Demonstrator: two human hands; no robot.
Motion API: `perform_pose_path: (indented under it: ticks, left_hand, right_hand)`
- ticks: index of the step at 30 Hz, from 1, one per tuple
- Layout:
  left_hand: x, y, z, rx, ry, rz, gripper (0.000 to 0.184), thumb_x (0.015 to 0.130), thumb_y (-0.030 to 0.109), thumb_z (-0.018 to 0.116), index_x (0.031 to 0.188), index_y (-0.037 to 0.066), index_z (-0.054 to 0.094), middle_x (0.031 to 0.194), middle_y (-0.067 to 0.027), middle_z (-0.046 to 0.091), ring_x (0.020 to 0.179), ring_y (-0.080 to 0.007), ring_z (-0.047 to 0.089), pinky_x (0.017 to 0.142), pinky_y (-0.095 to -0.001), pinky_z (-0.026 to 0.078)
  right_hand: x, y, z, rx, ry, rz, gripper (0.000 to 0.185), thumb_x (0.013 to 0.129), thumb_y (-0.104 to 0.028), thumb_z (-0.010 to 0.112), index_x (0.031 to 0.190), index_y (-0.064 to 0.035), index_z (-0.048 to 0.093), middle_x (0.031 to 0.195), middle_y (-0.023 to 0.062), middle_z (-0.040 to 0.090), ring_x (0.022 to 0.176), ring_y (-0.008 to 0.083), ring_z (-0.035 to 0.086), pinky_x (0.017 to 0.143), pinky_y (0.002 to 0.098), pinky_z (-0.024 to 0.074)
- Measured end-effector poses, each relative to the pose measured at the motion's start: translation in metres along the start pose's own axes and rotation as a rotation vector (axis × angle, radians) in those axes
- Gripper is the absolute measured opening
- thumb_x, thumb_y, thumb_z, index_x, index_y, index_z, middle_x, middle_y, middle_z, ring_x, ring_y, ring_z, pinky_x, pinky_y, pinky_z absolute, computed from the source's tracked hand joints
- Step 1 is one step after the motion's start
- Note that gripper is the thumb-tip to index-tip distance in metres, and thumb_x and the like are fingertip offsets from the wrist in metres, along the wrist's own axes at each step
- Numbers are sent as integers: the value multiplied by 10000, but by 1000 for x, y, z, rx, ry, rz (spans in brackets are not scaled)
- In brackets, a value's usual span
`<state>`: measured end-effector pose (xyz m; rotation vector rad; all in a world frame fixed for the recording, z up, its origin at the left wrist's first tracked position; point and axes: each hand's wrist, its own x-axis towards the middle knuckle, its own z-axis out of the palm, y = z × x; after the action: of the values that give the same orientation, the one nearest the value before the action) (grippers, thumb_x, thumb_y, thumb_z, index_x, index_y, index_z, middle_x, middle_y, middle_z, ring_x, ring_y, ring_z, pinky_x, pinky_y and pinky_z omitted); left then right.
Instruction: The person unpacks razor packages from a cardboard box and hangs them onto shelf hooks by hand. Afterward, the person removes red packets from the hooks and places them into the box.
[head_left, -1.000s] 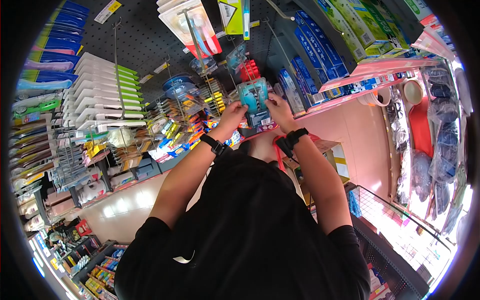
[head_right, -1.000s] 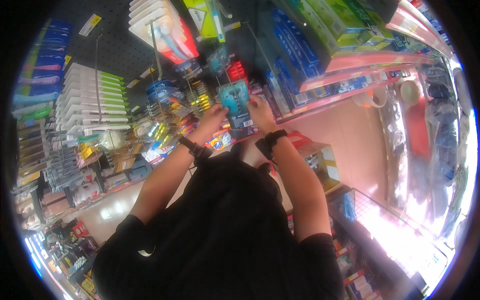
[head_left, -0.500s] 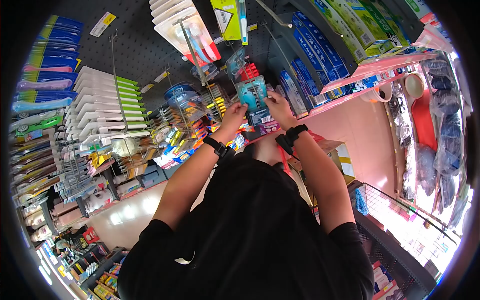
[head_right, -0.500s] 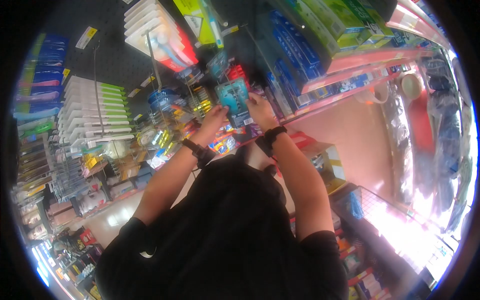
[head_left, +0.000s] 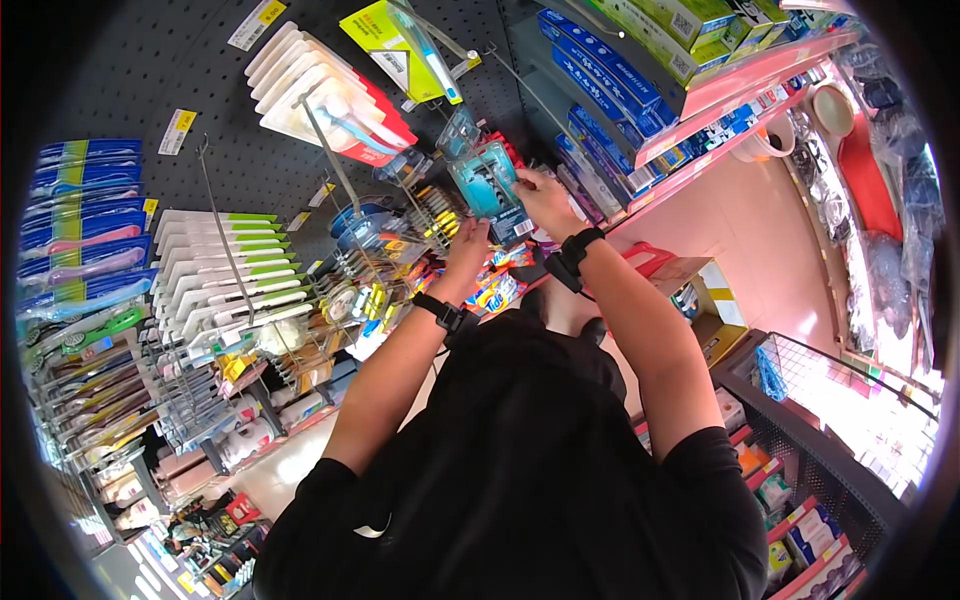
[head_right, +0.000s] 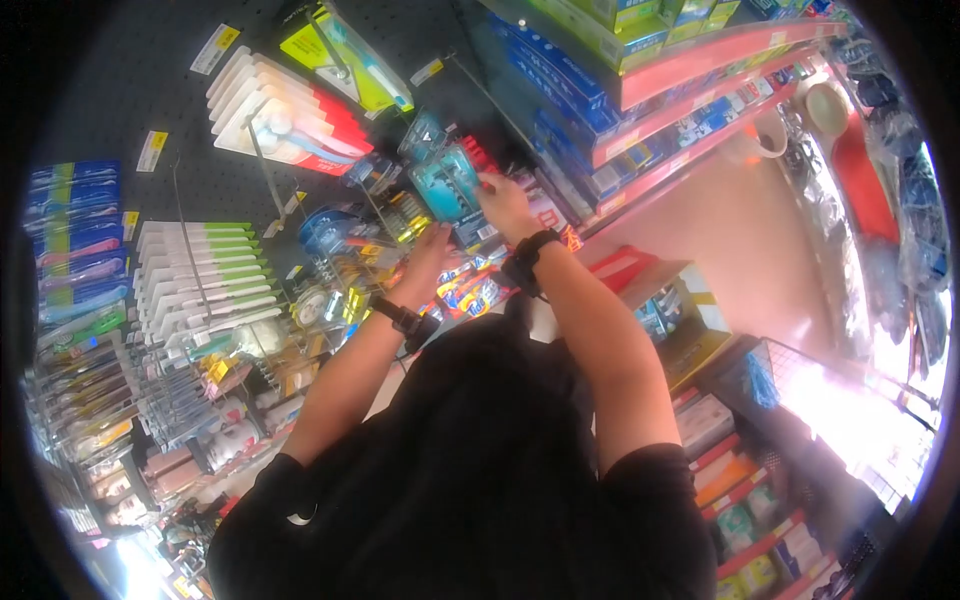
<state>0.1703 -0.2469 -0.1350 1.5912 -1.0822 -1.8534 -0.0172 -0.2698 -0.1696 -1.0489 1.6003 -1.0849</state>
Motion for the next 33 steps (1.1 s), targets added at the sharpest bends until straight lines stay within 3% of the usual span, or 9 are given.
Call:
perform_pose_path:
  ticks: [2,5,7,10,13,17,19,28,33]
  left_hand:
    - [0,0,2,15,13,-20,567,1020,373,533,1448,26,397,1345,-99,521,1179,-250,534,920,-390,506]
    - [10,-10,-4,-8,24,19,417,1016,361,535,1338,98,505,1172,-11,593,971,-122,534,831,-326,466]
    - [13,-9,-10,-18,-116,23,587,1012,362,542,1479,56,361,1412,-107,473,1257,-271,488,951,-401,476]
    - [-1,2,-2,-31,-17,9,637,997,351,569,1502,56,317,1397,-95,496,1270,-251,477,964,-407,455]
    - [-9,8,2,-26,11,8,652,1013,275,552,1558,110,234,1254,-40,607,1072,-142,548,853,-320,453]
    - [-3,1,0,-38,24,13,661,1000,212,574,1556,105,233,1307,-60,580,1115,-151,547,887,-328,455]
    - [8,-7,-6,-48,-95,61,826,963,260,623,1593,94,116,1467,-106,447,1278,-225,474,999,-413,424]
    - [-14,11,3,-61,-18,81,866,953,214,622,1598,84,59,1575,-130,312,1241,-209,506,977,-402,448]
    - [1,-31,-6,-11,9,97,679,950,196,625,1520,52,286,1413,-110,494,1161,-184,560,919,-357,489]
  right_hand:
    - [4,2,3,-14,35,-34,350,889,-252,623,1182,-70,684,1061,200,702,1008,338,675,883,386,508]
    - [4,-8,2,14,28,-7,351,887,-250,637,1189,-78,686,1048,185,710,984,318,686,867,372,512]
    - [9,-5,4,19,32,12,352,885,-246,648,1193,-80,688,1037,177,715,964,285,692,855,357,515]
    - [12,-13,4,23,-4,62,355,926,-185,666,1255,-52,659,1027,89,687,928,150,636,836,286,494]
    - [15,-20,5,2,5,49,341,929,-174,664,1248,-54,665,1029,82,699,933,140,642,841,279,496]
    - [34,-5,12,55,-26,62,334,937,-151,658,1246,-22,658,1059,75,710,920,121,638,845,272,496]
    - [36,-13,11,84,-25,68,348,917,-182,643,1227,-26,668,1046,115,723,925,167,669,835,298,504]
    - [53,-15,20,183,-28,176,380,863,-219,673,1207,-61,702,1049,137,740,939,194,700,841,307,515]
    - [48,-18,12,68,-30,165,486,915,-185,693,1349,2,580,1118,114,702,936,145,651,773,277,516]
